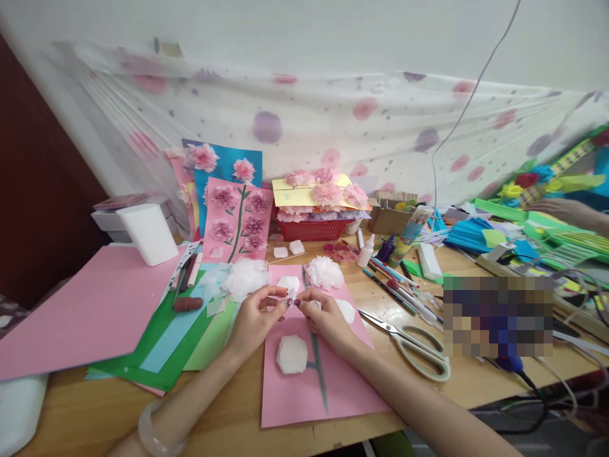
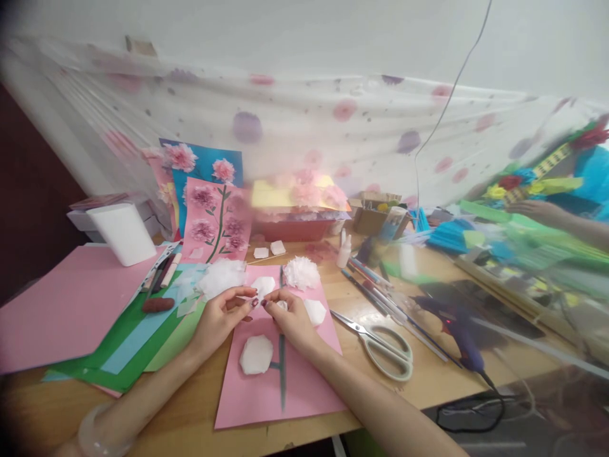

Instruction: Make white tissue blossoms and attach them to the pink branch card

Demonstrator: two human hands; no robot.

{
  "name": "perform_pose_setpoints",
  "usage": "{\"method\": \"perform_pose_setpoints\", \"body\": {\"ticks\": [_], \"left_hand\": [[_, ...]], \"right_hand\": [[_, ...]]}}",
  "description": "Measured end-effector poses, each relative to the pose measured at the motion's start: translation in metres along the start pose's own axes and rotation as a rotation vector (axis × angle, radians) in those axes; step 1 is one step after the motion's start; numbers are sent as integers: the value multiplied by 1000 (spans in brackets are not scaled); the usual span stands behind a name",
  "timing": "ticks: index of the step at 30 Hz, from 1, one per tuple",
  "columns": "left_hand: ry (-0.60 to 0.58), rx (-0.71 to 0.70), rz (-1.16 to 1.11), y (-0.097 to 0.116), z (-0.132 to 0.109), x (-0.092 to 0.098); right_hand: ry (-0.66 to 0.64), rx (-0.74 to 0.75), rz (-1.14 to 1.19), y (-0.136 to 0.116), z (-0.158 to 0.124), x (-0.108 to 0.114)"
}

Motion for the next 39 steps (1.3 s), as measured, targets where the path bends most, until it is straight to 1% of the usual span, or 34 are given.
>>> {"method": "perform_pose_setpoints", "body": {"ticks": [3, 5, 8, 12, 15, 20, 22, 27, 30, 33, 35, 36, 37, 38, 39], "left_hand": [[-18, -16, -15, 0, 0, 0], [-24, -33, -37, 1, 0, 1], [-74, -44, -77, 3, 0, 1], [-178, 29, -151, 1, -1, -3], [-216, 57, -177, 0, -1, -5], [-191, 98, -189, -5, 0, -5], [-148, 119, -203, -7, 1, -4], [-28, 172, -270, -7, 2, -1], [-19, 213, -299, -7, 2, -2], [-46, 220, -281, -7, 2, -4], [-41, 196, -242, -7, 2, -3], [-11, 158, -211, -6, 1, -1], [40, 90, -165, -4, 1, 3], [102, -10, -99, 0, 1, 7], [155, -139, -16, 5, 0, 10]], "right_hand": [[14, -5, -2, -2, -1, -1], [14, -49, 35, -4, -3, -3], [3, -127, 147, -6, -5, -4], [-30, -174, 262, -6, -5, -4], [-36, -196, 286, -4, -4, -5], [-18, -208, 288, -4, -4, -6], [-17, -204, 278, -4, -4, -6], [-87, -139, 172, -5, -4, -7], [-87, -112, 129, -6, -4, -8], [-102, -111, 91, -8, -5, -9], [-106, -115, 87, -9, -6, -10], [-101, -118, 98, -9, -6, -10], [-91, -121, 121, -9, -6, -10], [-76, -126, 150, -8, -5, -9], [-58, -131, 182, -7, -5, -9]]}}
Point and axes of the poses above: each hand's wrist, its own z-axis towards the middle knuckle, its own x-axis out of the back of the hand, y = z × x, the point moved 4 cm from there along z, towards the middle knuckle, and after that the axes turned 7 degrees about y, right-handed, at the moved point
